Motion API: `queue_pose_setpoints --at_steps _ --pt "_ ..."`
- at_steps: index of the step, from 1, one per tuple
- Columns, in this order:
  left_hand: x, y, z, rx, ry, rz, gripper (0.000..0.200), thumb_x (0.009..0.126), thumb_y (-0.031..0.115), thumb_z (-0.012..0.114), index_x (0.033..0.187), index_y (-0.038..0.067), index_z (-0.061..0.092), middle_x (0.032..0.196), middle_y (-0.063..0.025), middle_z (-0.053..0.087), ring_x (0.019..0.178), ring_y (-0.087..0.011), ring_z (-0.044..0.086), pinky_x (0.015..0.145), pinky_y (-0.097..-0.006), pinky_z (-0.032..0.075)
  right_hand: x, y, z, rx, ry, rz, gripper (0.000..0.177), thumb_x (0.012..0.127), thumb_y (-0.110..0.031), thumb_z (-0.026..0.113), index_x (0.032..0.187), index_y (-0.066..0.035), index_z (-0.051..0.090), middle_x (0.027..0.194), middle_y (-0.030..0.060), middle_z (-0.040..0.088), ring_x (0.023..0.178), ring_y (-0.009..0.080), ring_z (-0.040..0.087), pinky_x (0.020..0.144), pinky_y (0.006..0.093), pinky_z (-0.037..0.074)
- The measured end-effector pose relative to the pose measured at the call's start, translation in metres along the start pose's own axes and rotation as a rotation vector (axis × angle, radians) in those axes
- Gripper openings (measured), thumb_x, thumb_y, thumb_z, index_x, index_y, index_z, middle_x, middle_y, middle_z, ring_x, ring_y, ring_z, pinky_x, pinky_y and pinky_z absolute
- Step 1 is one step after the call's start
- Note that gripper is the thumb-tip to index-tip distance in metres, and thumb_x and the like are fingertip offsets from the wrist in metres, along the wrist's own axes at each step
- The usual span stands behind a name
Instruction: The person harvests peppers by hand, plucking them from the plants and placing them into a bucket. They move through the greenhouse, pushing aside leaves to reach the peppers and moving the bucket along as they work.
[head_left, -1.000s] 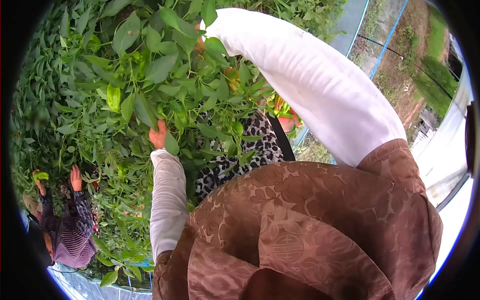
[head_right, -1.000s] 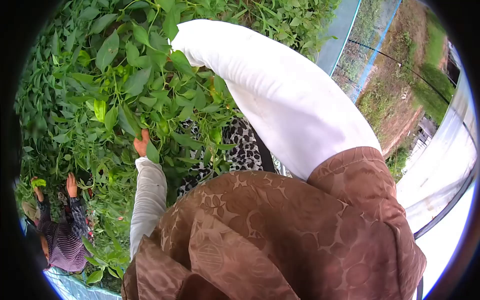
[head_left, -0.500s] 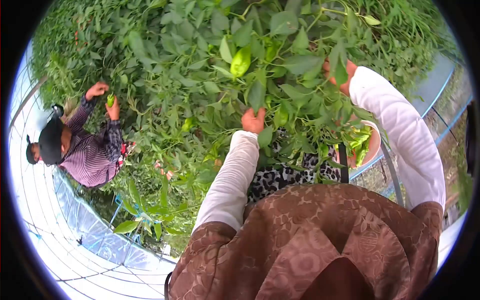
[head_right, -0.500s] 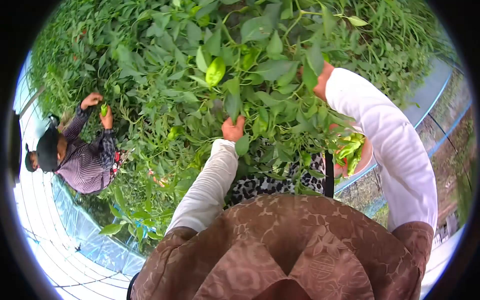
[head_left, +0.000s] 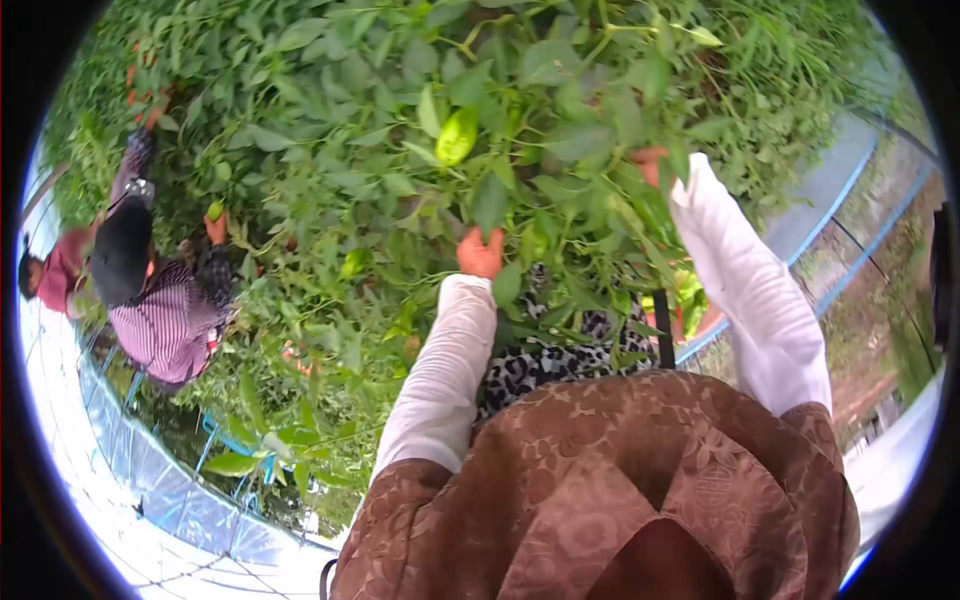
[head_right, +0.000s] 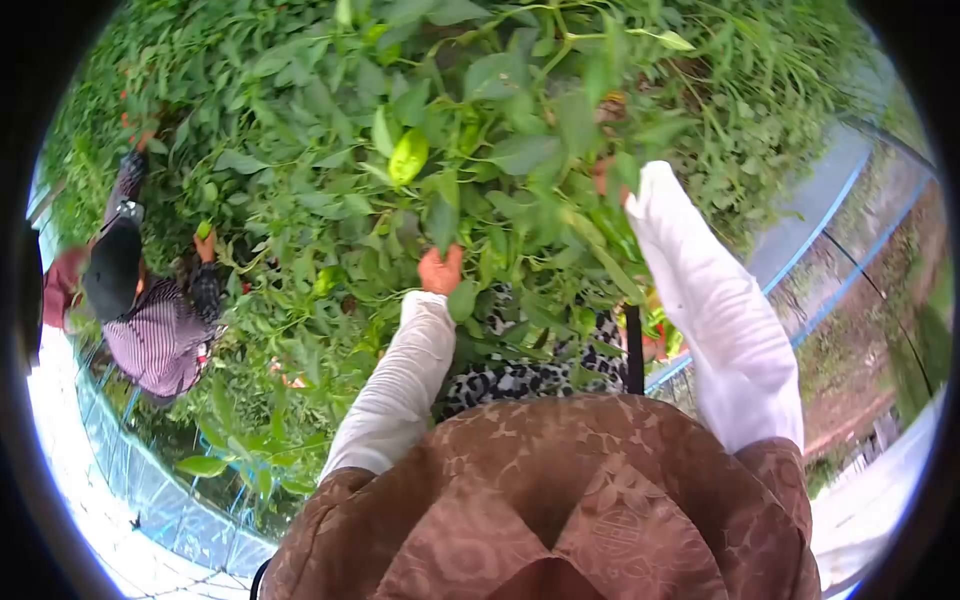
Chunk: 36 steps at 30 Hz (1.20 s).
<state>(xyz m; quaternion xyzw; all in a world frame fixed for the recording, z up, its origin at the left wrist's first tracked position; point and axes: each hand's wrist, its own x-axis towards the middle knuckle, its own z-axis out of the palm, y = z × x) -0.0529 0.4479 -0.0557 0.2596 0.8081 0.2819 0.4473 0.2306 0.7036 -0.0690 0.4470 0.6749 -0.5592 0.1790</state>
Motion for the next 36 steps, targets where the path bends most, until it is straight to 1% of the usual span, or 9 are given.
queue_pose_setpoints --at_steps 6,11,16,26,30,31,34,35,36 --pt "0.006 0.007 -0.005 -0.04 -0.064 -0.002 0.029 0.078 0.03 0.062 0.09 0.003 0.064 0.069 -0.009 0.062 0.062 -0.0108 0.054 0.059 -0.0275 0.045 -0.027 -0.014 0.014 -0.079 0.367 0.216 0.028 0.08 -0.02 0.052 0.1 -0.003 0.063 0.095 0.0132 0.063 0.095 0.0209 0.057 0.085 0.032 0.043" --pt "0.009 0.054 -0.003 0.392 0.045 0.003 0.037 0.076 0.035 0.058 0.091 0.001 0.062 0.082 -0.0222 0.061 0.077 -0.0383 0.058 0.07 -0.038 0.044 -0.111 -0.057 -0.02 1.079 -0.342 0.031 0.03 0.083 -0.022 0.05 0.099 -0.001 0.063 0.098 0.0069 0.063 0.089 0.0165 0.058 0.081 0.0281 0.044" --pt "0.039 0.037 -0.015 0.414 -0.059 -0.024 0.051 0.071 0.047 0.058 0.099 0.003 0.062 0.088 -0.0211 0.062 0.082 -0.0363 0.058 0.075 -0.0376 0.043 -0.176 -0.009 -0.005 1.803 0.065 0.227 0.034 0.084 -0.023 0.043 0.103 0.001 0.057 0.095 0.0139 0.063 0.085 0.025 0.06 0.081 0.0367 0.046" --pt "0.053 0.021 -0.02 0.422 -0.052 -0.102 0.054 0.071 0.049 0.055 0.101 0.004 0.062 0.094 -0.0201 0.062 0.089 -0.0358 0.057 0.079 -0.0382 0.041 -0.25 0.04 0.026 1.95 0.449 0.307 0.033 0.086 -0.024 0.041 0.105 0.0 0.052 0.096 0.0151 0.061 0.089 0.0279 0.058 0.085 0.0398 0.045" --pt "0.051 0.019 -0.015 0.316 -0.056 -0.133 0.056 0.07 0.051 0.056 0.098 0.003 0.062 0.093 -0.0208 0.062 0.088 -0.0364 0.057 0.079 -0.0377 0.042 -0.286 0.102 0.082 1.396 0.549 0.467 0.031 0.079 -0.019 0.053 0.1 0.002 0.059 0.097 0.0112 0.06 0.088 0.0216 0.057 0.077 0.0291 0.046" --pt "0.06 -0.001 -0.019 0.33 -0.022 -0.093 0.054 0.07 0.05 0.056 0.096 0.002 0.062 0.092 -0.0209 0.062 0.087 -0.0369 0.057 0.079 -0.0374 0.042 -0.297 0.102 0.081 0.853 0.475 0.514 0.044 0.076 -0.015 0.054 0.117 0.0 0.05 0.089 0.0121 0.062 0.085 0.0208 0.058 0.075 0.0272 0.047" --pt "0.053 0.001 -0.017 0.367 0.019 -0.024 0.046 0.07 0.044 0.057 0.088 0.002 0.063 0.087 -0.0225 0.061 0.083 -0.0396 0.056 0.076 -0.0392 0.043 -0.301 0.138 0.121 0.152 0.258 0.477 0.029 0.074 -0.017 0.055 0.101 -0.007 0.063 0.095 0.0144 0.062 0.089 0.0283 0.06 0.081 0.0322 0.047" --pt "0.04 0.023 -0.008 0.32 0.031 -0.033 0.045 0.071 0.044 0.056 0.086 0.002 0.063 0.084 -0.0234 0.06 0.082 -0.0407 0.056 0.074 -0.0412 0.043 -0.303 0.1 0.1 0.133 0.201 0.786 0.035 0.073 -0.016 0.056 0.107 -0.008 0.06 0.099 0.0168 0.062 0.093 0.0301 0.059 0.084 0.0344 0.046" --pt "0.037 0.024 -0.006 0.333 0.026 -0.052 0.043 0.072 0.042 0.055 0.086 0.002 0.063 0.083 -0.0238 0.06 0.08 -0.0418 0.055 0.073 -0.042 0.043 -0.296 0.108 0.108 0.066 0.341 0.732 0.035 0.072 -0.014 0.056 0.107 -0.008 0.061 0.102 0.0177 0.061 0.094 0.0305 0.059 0.085 0.0348 0.046"
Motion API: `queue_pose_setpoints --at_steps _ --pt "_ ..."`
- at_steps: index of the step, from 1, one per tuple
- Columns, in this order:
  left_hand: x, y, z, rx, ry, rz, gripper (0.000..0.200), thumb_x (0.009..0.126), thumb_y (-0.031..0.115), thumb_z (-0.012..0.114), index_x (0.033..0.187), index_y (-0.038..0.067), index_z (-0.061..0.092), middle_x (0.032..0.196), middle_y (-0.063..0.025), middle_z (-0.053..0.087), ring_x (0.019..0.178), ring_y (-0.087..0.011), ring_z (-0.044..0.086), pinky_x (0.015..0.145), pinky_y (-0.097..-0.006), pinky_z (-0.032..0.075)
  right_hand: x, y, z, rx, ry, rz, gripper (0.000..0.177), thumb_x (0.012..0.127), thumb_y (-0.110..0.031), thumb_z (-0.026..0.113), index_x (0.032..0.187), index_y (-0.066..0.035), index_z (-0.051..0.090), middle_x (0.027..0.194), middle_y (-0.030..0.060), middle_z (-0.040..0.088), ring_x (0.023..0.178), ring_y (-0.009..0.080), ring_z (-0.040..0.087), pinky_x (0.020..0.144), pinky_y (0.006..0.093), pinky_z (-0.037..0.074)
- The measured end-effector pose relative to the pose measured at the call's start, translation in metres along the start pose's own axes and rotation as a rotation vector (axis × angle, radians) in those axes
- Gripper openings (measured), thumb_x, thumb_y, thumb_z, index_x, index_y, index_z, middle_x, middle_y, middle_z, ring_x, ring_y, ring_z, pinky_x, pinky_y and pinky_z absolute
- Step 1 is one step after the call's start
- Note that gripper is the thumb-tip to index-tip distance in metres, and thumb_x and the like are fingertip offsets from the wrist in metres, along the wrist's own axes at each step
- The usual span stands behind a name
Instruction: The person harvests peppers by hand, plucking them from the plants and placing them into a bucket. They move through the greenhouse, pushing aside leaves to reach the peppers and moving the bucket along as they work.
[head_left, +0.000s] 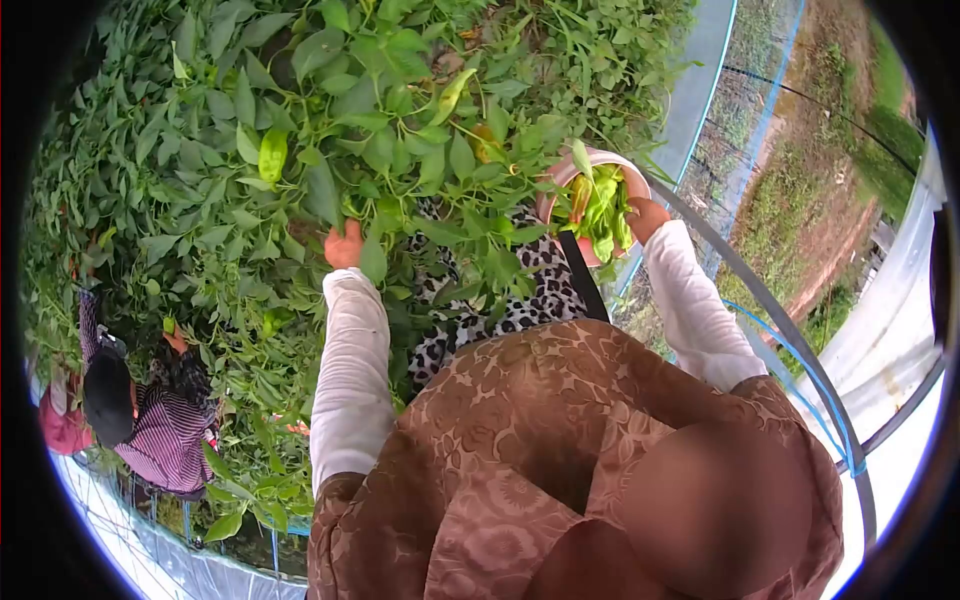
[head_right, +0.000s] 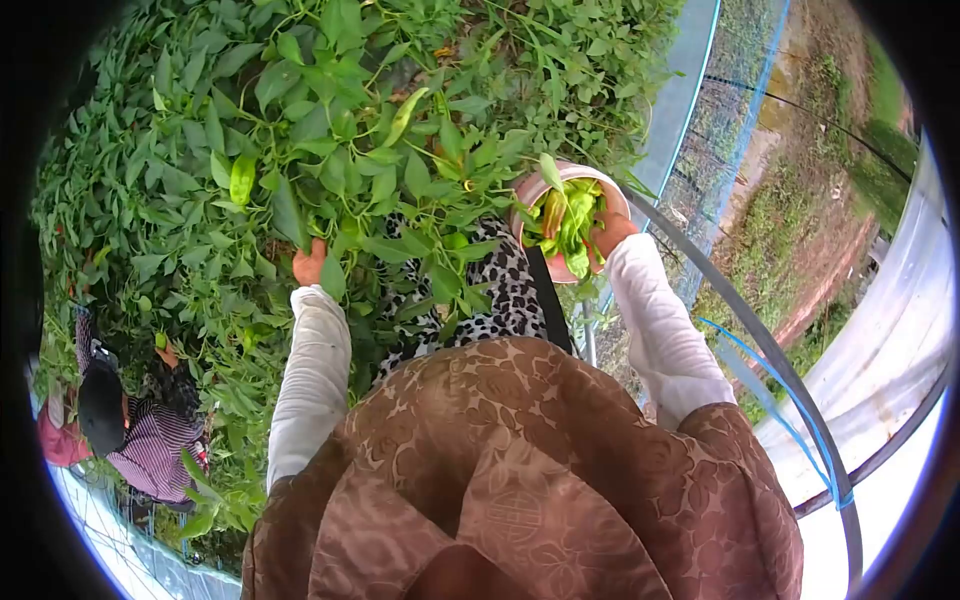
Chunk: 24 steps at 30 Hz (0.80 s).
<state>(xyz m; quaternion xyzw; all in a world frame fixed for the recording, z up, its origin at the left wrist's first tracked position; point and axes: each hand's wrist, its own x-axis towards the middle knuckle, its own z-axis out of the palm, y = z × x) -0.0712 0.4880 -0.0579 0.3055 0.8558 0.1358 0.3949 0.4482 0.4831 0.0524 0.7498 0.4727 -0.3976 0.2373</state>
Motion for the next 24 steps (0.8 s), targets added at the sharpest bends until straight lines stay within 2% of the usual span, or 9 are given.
queue_pose_setpoints --at_steps 2,6,9,11,15,17,19,22,24 --pt "-0.015 0.021 0.001 0.045 0.046 0.033 0.044 0.074 0.042 0.054 0.091 0.002 0.062 0.084 -0.0241 0.06 0.081 -0.0425 0.055 0.073 -0.0433 0.044 0.007 -0.045 -0.021 0.333 0.164 -0.329 0.03 0.074 -0.008 0.054 0.104 -0.002 0.059 0.094 0.0139 0.063 0.088 0.0235 0.061 0.081 0.0295 0.046" --pt "-0.043 0.06 0.003 0.17 0.055 0.025 0.033 0.079 0.031 0.055 0.098 0.004 0.06 0.087 -0.0239 0.06 0.082 -0.0415 0.056 0.073 -0.0434 0.044 -0.009 -0.223 -0.083 1.152 -0.199 -0.659 0.021 0.083 -0.004 0.05 0.101 0.004 0.055 0.088 0.0066 0.06 0.077 0.0131 0.059 0.071 0.0257 0.048" --pt "-0.056 0.064 0.019 0.267 0.108 0.096 0.031 0.074 0.018 0.062 0.101 0.004 0.056 0.09 -0.0201 0.058 0.083 -0.0394 0.054 0.073 -0.0443 0.044 -0.002 -0.335 -0.078 0.835 -0.263 -0.908 0.023 0.081 -0.006 0.053 0.102 0.004 0.056 0.083 0.0058 0.061 0.078 0.0126 0.058 0.072 0.025 0.046" --pt "-0.066 0.069 0.027 0.265 0.107 0.105 0.034 0.071 0.011 0.065 0.102 0.001 0.053 0.093 -0.0203 0.055 0.083 -0.0395 0.054 0.072 -0.0446 0.044 0.001 -0.398 -0.06 0.45 -0.084 -0.943 0.04 0.075 -0.026 0.059 0.104 0.002 0.056 0.081 0.0171 0.062 0.074 0.0268 0.061 0.071 0.0332 0.048" --pt "-0.075 0.091 0.03 0.289 -0.027 -0.007 0.043 0.079 0.022 0.059 0.116 0.002 0.049 0.104 -0.021 0.051 0.092 -0.0387 0.053 0.077 -0.0445 0.043 0.005 -0.47 -0.016 0.035 -0.115 -0.578 0.06 0.073 -0.032 0.063 0.12 0.0 0.042 0.094 0.0236 0.058 0.092 0.0353 0.057 0.081 0.0383 0.046" --pt "-0.078 0.092 0.032 0.138 0.124 0.221 0.041 0.073 0.018 0.063 0.109 0.003 0.051 0.1 -0.0254 0.05 0.086 -0.0408 0.053 0.075 -0.0422 0.046 0.002 -0.475 -0.003 0.023 -0.089 -0.599 0.062 0.071 -0.029 0.064 0.121 -0.001 0.041 0.098 0.0237 0.057 0.094 0.0349 0.056 0.083 0.038 0.044" --pt "-0.061 0.054 0.047 -0.525 -0.139 0.206 0.043 0.074 0.026 0.061 0.11 0.005 0.051 0.102 -0.027 0.05 0.087 -0.0421 0.054 0.076 -0.0442 0.046 0.004 -0.472 0.012 0.011 -0.068 -0.62 0.064 0.069 -0.027 0.066 0.122 -0.002 0.039 0.102 0.0238 0.056 0.097 0.0346 0.056 0.085 0.0376 0.043" --pt "-0.055 0.09 -0.015 0.332 -0.25 0.157 0.046 0.074 0.032 0.06 0.109 0.004 0.05 0.103 -0.0275 0.051 0.084 -0.0433 0.055 0.076 -0.0462 0.045 0.027 -0.451 0.029 0.316 -0.039 -0.73 0.066 0.06 -0.018 0.068 0.119 -0.002 0.042 0.104 0.021 0.056 0.099 0.0335 0.055 0.086 0.0357 0.043" --pt "-0.035 0.117 -0.077 0.22 -0.411 0.318 0.042 0.074 0.031 0.062 0.105 0.003 0.055 0.095 -0.0231 0.057 0.085 -0.0387 0.056 0.076 -0.0444 0.045 0.039 -0.437 0.019 0.389 -0.137 -0.809 0.064 0.056 -0.013 0.069 0.115 -0.003 0.046 0.103 0.0193 0.057 0.097 0.0331 0.055 0.084 0.0355 0.044"
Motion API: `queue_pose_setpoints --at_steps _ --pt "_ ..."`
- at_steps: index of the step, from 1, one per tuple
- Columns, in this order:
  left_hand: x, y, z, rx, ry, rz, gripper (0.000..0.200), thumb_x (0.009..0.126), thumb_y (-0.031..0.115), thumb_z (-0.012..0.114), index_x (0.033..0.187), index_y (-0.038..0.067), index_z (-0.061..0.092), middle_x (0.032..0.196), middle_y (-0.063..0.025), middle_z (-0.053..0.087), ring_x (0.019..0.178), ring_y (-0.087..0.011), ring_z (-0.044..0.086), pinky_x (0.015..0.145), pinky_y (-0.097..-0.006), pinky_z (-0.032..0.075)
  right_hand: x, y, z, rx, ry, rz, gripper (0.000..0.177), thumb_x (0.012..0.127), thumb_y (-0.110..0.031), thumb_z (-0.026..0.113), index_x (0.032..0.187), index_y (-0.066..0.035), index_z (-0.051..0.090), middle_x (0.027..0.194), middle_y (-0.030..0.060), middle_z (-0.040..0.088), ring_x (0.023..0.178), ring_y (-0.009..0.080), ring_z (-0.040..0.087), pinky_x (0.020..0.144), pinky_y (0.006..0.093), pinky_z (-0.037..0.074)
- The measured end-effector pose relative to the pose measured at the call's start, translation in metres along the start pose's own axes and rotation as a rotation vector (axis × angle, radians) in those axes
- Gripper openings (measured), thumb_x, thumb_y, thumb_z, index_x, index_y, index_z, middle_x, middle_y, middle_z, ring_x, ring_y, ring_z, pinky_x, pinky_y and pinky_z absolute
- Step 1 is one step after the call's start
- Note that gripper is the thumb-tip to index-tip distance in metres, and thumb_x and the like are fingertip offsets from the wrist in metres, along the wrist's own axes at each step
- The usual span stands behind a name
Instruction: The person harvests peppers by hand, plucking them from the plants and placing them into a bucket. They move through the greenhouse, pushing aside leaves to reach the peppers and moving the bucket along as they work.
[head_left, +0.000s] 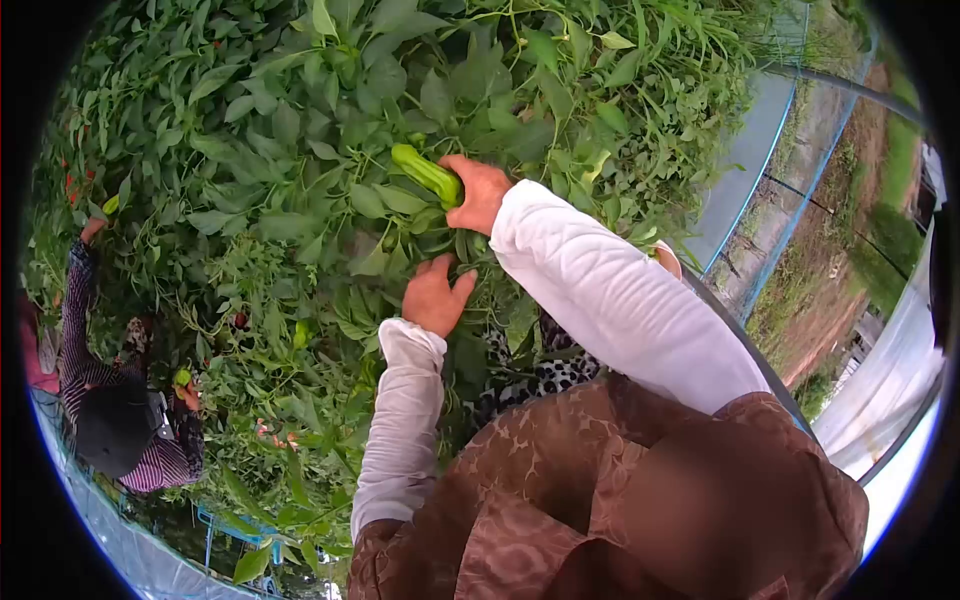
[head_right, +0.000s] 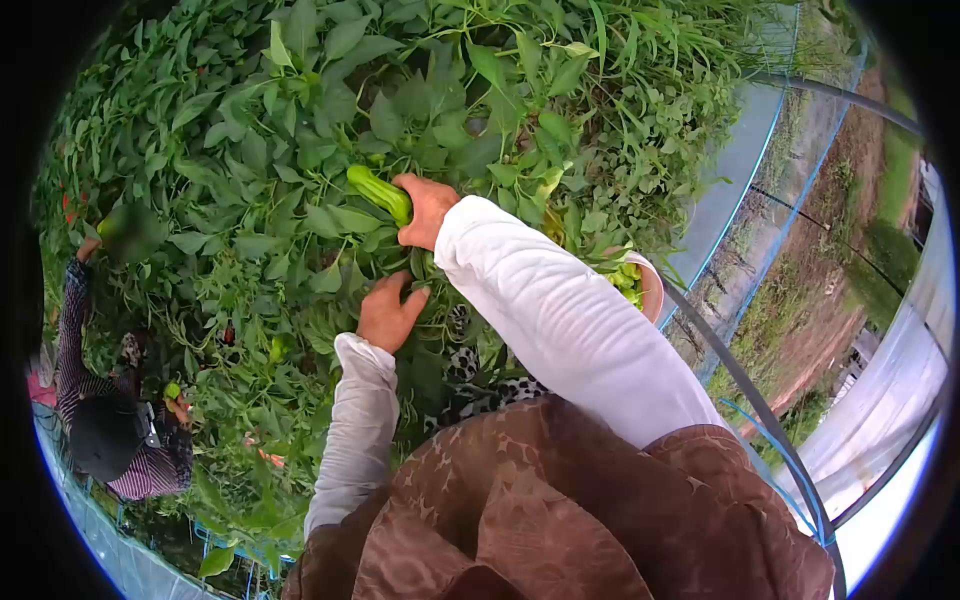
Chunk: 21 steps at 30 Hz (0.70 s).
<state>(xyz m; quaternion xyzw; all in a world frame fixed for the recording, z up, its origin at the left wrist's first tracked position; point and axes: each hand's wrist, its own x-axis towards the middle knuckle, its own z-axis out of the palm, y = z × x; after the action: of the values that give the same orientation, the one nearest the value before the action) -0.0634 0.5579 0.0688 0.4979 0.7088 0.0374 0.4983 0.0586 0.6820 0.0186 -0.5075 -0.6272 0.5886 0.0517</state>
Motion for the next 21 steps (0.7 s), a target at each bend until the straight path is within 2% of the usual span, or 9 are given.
queue_pose_setpoints --at_steps 2,3,6,9,11,13,15,18,21 --pt "0.005 0.014 -0.065 -0.025 0.112 -0.033 0.037 0.075 0.028 0.063 0.103 0.003 0.058 0.086 -0.0206 0.061 0.078 -0.0341 0.06 0.07 -0.0379 0.047 0.002 0.001 -0.01 0.024 -0.064 -0.02 0.063 0.056 -0.011 0.069 0.114 -0.004 0.046 0.096 0.0183 0.059 0.092 0.0328 0.057 0.082 0.0351 0.045" --pt "0.015 0.02 -0.088 -0.048 0.311 -0.015 0.034 0.075 0.022 0.065 0.102 0.002 0.058 0.081 -0.0185 0.061 0.072 -0.0295 0.061 0.067 -0.0338 0.048 0.003 0.002 -0.013 0.039 -0.108 -0.029 0.062 0.056 -0.01 0.069 0.113 -0.004 0.046 0.094 0.0178 0.059 0.09 0.0328 0.058 0.081 0.0349 0.045" --pt "0.076 0.0 -0.123 -0.202 0.684 0.061 0.038 0.076 0.022 0.065 0.105 -0.001 0.056 0.094 -0.0193 0.06 0.081 -0.0279 0.06 0.072 -0.0355 0.047 0.0 0.009 -0.017 0.081 -0.163 -0.007 0.059 0.056 -0.008 0.068 0.111 -0.004 0.045 0.091 0.0168 0.059 0.088 0.0317 0.058 0.078 0.0349 0.044" --pt "0.122 -0.042 -0.085 0.141 0.39 -0.13 0.052 0.075 0.031 0.063 0.112 -0.003 0.051 0.1 -0.0237 0.059 0.092 -0.0364 0.056 0.081 -0.0391 0.043 -0.017 0.021 -0.02 0.096 -0.15 -0.041 0.064 0.058 -0.006 0.066 0.117 -0.006 0.042 0.094 0.0132 0.058 0.089 0.0237 0.058 0.08 0.0305 0.043" --pt "0.12 -0.045 -0.054 -0.096 0.313 -0.256 0.054 0.075 0.03 0.063 0.115 -0.004 0.049 0.099 -0.0246 0.059 0.094 -0.0366 0.056 0.082 -0.038 0.043 -0.027 0.028 -0.028 0.198 -0.161 -0.012 0.058 0.059 -0.007 0.066 0.113 -0.005 0.046 0.094 0.0089 0.057 0.09 0.015 0.053 0.081 0.0278 0.041" --pt "0.096 -0.032 -0.027 -0.414 0.366 -0.253 0.049 0.075 0.018 0.063 0.116 -0.004 0.048 0.102 -0.0255 0.057 0.094 -0.0368 0.056 0.082 -0.0368 0.043 -0.038 0.021 -0.044 0.285 -0.123 -0.046 0.05 0.058 -0.009 0.067 0.105 -0.003 0.05 0.086 0.0086 0.057 0.081 0.0152 0.054 0.075 0.0285 0.043" --pt "0.081 -0.031 0.014 -0.444 0.566 -0.034 0.048 0.074 0.003 0.062 0.119 -0.002 0.046 0.105 -0.0247 0.055 0.095 -0.0369 0.055 0.082 -0.0374 0.043 -0.051 0.018 -0.058 0.281 -0.191 0.037 0.042 0.06 -0.008 0.068 0.099 -0.003 0.052 0.08 0.0044 0.056 0.075 0.0113 0.052 0.07 0.0269 0.043" --pt "0.063 0.029 0.006 -0.526 0.559 0.059 0.057 0.069 -0.006 0.059 0.122 0.006 0.044 0.103 -0.0182 0.048 0.096 -0.0374 0.051 0.078 -0.0411 0.044 -0.084 0.006 -0.068 0.397 -0.175 0.049 0.042 0.061 -0.006 0.066 0.1 -0.004 0.051 0.077 0.0037 0.056 0.07 0.0116 0.053 0.067 0.027 0.044" --pt "0.07 0.049 0.021 -0.119 0.563 0.041 0.054 0.063 -0.006 0.06 0.115 0.007 0.049 0.101 -0.0163 0.043 0.09 -0.0369 0.046 0.076 -0.042 0.041 -0.098 -0.025 -0.086 0.365 -0.143 0.149 0.044 0.059 -0.006 0.066 0.099 -0.004 0.049 0.079 0.0042 0.058 0.072 0.0112 0.055 0.066 0.0266 0.044"
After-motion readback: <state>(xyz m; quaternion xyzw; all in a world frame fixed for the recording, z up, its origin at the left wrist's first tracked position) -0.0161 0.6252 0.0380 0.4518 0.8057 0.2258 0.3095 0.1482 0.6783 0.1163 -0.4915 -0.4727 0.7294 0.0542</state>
